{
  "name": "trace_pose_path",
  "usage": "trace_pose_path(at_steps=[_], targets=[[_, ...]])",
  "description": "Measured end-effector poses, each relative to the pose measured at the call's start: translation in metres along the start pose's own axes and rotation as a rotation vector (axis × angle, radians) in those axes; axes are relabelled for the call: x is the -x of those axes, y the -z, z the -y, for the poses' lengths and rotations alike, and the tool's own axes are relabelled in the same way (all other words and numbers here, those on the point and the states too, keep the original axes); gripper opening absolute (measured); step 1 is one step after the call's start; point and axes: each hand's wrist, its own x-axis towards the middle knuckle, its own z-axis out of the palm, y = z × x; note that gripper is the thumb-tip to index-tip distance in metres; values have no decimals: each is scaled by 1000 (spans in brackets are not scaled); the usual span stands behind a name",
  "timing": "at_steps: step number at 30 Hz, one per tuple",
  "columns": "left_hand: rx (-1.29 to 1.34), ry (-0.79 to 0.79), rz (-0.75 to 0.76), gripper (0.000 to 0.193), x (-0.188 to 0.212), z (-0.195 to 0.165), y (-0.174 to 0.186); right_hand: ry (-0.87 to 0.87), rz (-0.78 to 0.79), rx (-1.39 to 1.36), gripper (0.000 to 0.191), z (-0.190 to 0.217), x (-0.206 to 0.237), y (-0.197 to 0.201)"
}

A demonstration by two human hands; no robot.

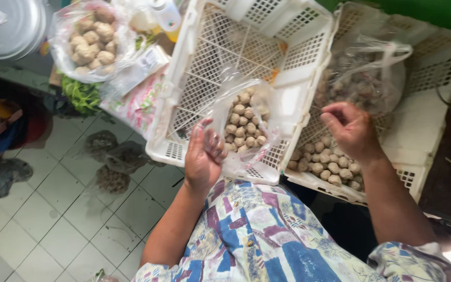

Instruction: The person sits at a table and packs meatballs from a large plastic crate into clear plastic bags, filling each bag by hand, gathering and securing the bag opening, and setting filled bags aside while taking more meatballs from the crate.

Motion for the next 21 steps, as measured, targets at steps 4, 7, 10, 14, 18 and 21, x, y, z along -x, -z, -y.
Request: trace_pose_path(at_steps=[4,7,10,14,18,21], targets=[[-48,22,-96,32,4,5,-5,29,169,269,17,-29,15,-8],[-35,24,-117,32,1,8,-5,258,504,484,31,-39,21,-37],[-25,4,-99,32,-1,7,-2,367,687,585,42,-45,22,-61],[-1,-17,-72,34,-2,7,-1,312,664,539,49,-51,17,-72],[27,-57,-23,35,1,7,0,300,669,442,48,-44,8,-44],[-12,-82,-24,37,4,6,0,142,815,276,40,-20,2,-13]])
